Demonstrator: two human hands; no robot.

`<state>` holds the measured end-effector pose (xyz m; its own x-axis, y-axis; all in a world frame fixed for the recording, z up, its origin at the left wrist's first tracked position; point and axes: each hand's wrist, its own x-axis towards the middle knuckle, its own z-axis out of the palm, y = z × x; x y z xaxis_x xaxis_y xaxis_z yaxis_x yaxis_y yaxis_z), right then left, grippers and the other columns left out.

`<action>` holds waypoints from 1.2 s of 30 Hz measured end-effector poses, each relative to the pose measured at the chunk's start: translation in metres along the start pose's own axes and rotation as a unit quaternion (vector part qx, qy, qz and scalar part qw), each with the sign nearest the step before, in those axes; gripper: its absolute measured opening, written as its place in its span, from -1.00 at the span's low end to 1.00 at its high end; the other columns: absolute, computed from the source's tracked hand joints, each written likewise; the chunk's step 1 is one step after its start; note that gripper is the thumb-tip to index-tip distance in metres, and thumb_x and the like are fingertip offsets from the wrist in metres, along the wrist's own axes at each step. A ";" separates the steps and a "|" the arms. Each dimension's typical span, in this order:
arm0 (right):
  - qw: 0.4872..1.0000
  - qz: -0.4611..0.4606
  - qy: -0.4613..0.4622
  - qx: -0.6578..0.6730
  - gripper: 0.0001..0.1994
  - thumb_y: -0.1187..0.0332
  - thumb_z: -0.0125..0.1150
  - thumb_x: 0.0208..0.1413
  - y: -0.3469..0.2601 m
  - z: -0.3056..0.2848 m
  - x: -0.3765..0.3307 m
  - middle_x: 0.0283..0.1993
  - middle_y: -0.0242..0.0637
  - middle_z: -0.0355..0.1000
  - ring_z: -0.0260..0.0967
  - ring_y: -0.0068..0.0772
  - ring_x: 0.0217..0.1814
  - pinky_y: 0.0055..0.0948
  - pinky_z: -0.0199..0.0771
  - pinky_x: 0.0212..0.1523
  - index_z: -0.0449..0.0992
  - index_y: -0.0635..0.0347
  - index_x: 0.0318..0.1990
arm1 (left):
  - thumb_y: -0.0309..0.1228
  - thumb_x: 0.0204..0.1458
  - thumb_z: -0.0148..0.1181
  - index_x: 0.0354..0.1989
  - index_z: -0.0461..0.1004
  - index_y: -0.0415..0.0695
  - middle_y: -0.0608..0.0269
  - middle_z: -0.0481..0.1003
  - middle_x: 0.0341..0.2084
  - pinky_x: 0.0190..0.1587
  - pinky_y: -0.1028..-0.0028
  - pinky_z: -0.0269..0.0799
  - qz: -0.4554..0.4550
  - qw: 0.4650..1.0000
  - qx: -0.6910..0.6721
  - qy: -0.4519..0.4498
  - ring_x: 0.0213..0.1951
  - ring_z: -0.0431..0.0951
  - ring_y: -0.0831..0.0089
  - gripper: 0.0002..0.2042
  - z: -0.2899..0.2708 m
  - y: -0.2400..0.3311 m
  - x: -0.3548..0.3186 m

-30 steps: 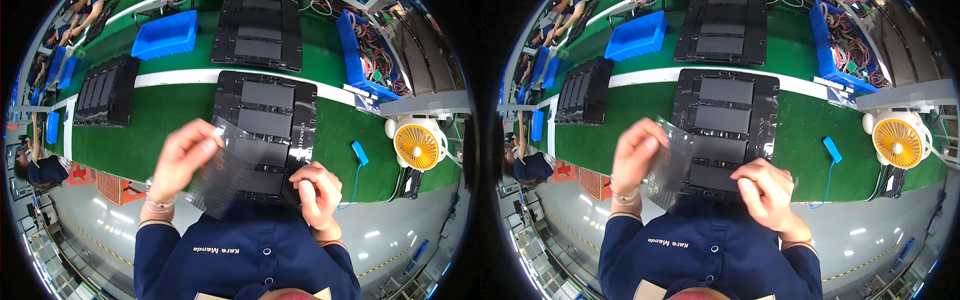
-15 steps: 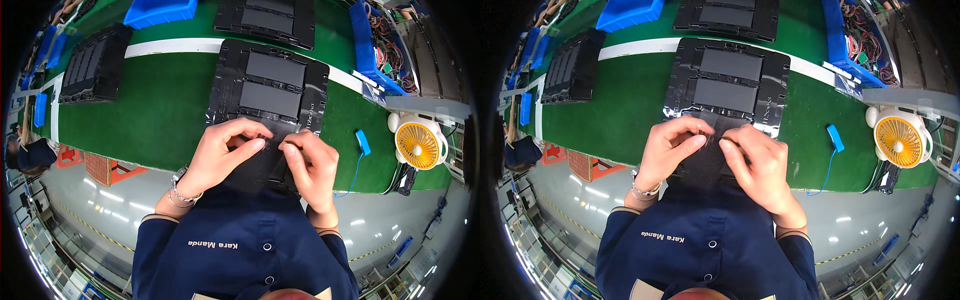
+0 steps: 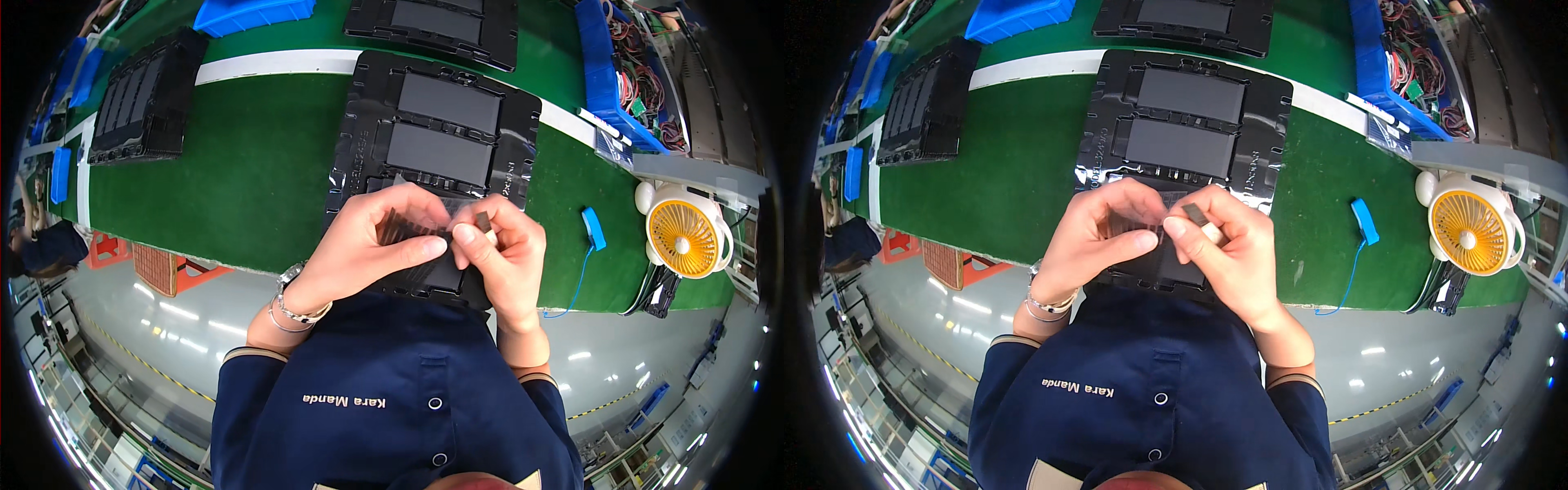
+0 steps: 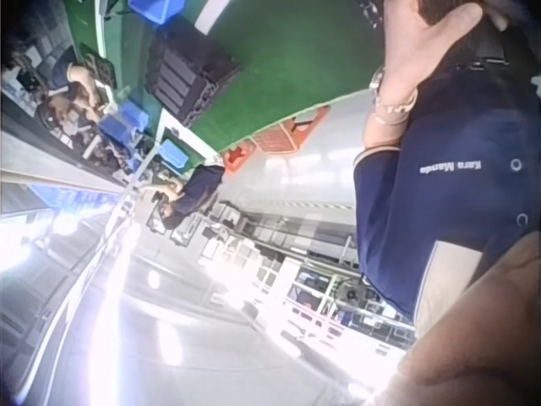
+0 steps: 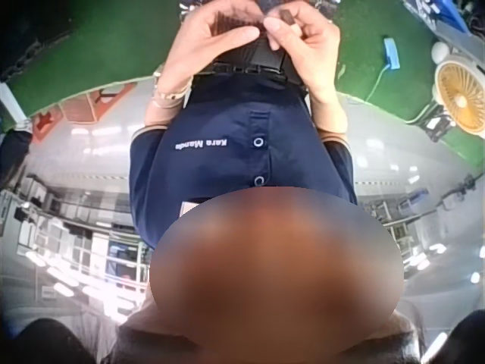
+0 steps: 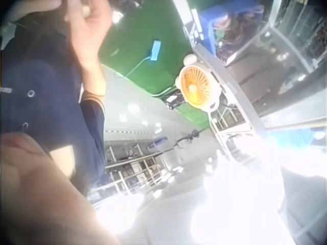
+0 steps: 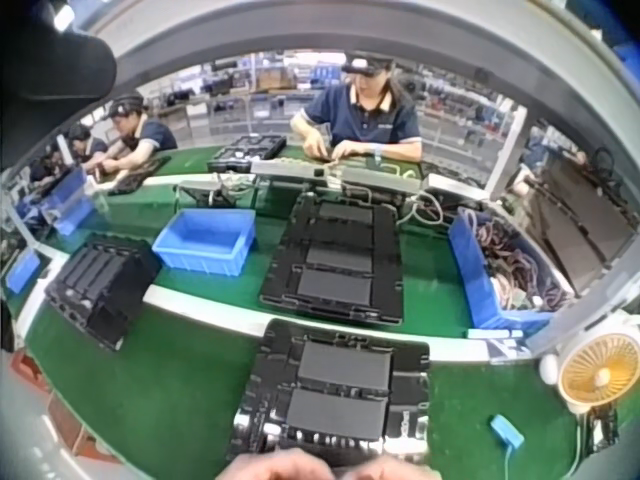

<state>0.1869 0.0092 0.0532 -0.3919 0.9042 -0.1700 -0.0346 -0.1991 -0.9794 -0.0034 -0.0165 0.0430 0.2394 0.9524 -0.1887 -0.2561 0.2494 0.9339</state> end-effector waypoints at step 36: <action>0.858 -0.297 0.023 -0.418 -0.88 0.49 0.36 -0.14 -0.002 -0.011 0.001 -0.60 -0.36 0.33 0.29 -0.41 -0.70 -0.44 0.22 -0.70 0.49 0.20 -0.49 | -0.56 0.06 0.25 -0.30 0.58 -0.28 0.25 0.51 -0.36 -0.25 0.58 0.44 0.019 0.997 0.071 0.020 -0.33 0.50 0.60 -0.93 0.009 0.006 0.002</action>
<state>0.1967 0.0146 0.0537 -0.4962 0.7703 0.4005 0.4644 0.6253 -0.6272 0.0045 -0.0145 0.0508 0.1932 0.9676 -0.1623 -0.1291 0.1891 0.9734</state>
